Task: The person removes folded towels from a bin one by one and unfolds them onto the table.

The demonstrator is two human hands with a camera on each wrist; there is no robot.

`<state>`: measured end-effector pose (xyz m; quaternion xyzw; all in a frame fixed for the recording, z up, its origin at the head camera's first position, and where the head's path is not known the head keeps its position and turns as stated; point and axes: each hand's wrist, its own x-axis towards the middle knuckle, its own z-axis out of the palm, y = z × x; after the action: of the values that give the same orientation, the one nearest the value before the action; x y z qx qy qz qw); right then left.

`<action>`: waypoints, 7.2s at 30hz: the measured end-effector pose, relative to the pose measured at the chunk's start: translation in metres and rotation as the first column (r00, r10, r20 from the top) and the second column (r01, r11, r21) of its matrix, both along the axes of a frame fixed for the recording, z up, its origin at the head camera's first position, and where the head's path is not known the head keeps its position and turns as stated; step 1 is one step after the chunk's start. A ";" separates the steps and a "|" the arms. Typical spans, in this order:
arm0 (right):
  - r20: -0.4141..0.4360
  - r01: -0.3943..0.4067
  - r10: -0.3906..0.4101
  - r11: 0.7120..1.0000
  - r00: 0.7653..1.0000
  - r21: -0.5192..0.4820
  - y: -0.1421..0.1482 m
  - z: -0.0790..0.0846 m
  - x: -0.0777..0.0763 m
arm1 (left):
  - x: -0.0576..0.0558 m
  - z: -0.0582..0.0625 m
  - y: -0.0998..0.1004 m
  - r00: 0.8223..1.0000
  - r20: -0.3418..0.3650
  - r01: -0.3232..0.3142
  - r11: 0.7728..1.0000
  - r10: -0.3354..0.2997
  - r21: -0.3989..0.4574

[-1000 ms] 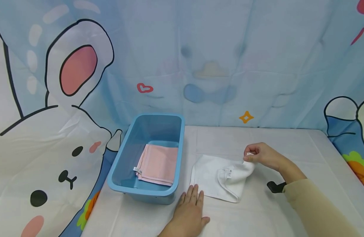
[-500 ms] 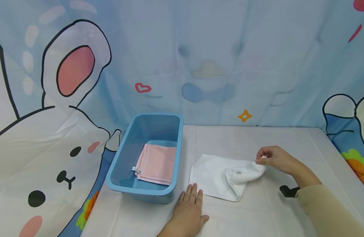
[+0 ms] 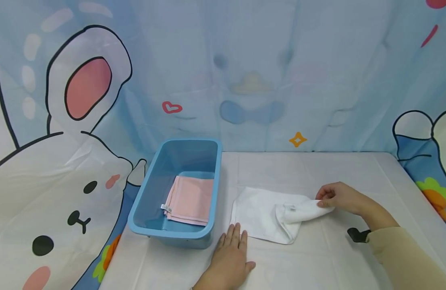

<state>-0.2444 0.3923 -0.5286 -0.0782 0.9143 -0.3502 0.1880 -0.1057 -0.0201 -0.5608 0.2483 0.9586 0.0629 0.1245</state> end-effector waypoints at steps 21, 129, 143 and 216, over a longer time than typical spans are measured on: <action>0.124 -0.082 0.108 0.977 0.986 -0.196 -0.049 -0.002 -0.006 | -0.003 -0.003 0.001 1.000 0.015 -0.005 1.000 0.005 -0.024; -0.046 0.198 -0.196 0.980 0.980 0.036 -0.020 -0.027 0.049 | -0.056 -0.008 0.052 0.963 -0.052 -0.265 0.964 0.264 -0.011; 0.014 0.277 -0.277 0.961 0.961 -0.020 -0.042 -0.030 0.078 | -0.082 -0.011 0.054 0.941 -0.086 -0.325 0.944 0.328 0.056; -0.146 -0.269 0.240 0.934 0.960 -0.235 -0.175 0.014 0.010 | -0.023 -0.007 0.011 0.942 0.012 -0.330 0.918 0.336 0.218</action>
<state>-0.2342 0.2173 -0.5142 -0.2394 0.8537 -0.4312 0.1672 -0.1284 -0.0094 -0.5680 0.0946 0.9757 0.1843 0.0717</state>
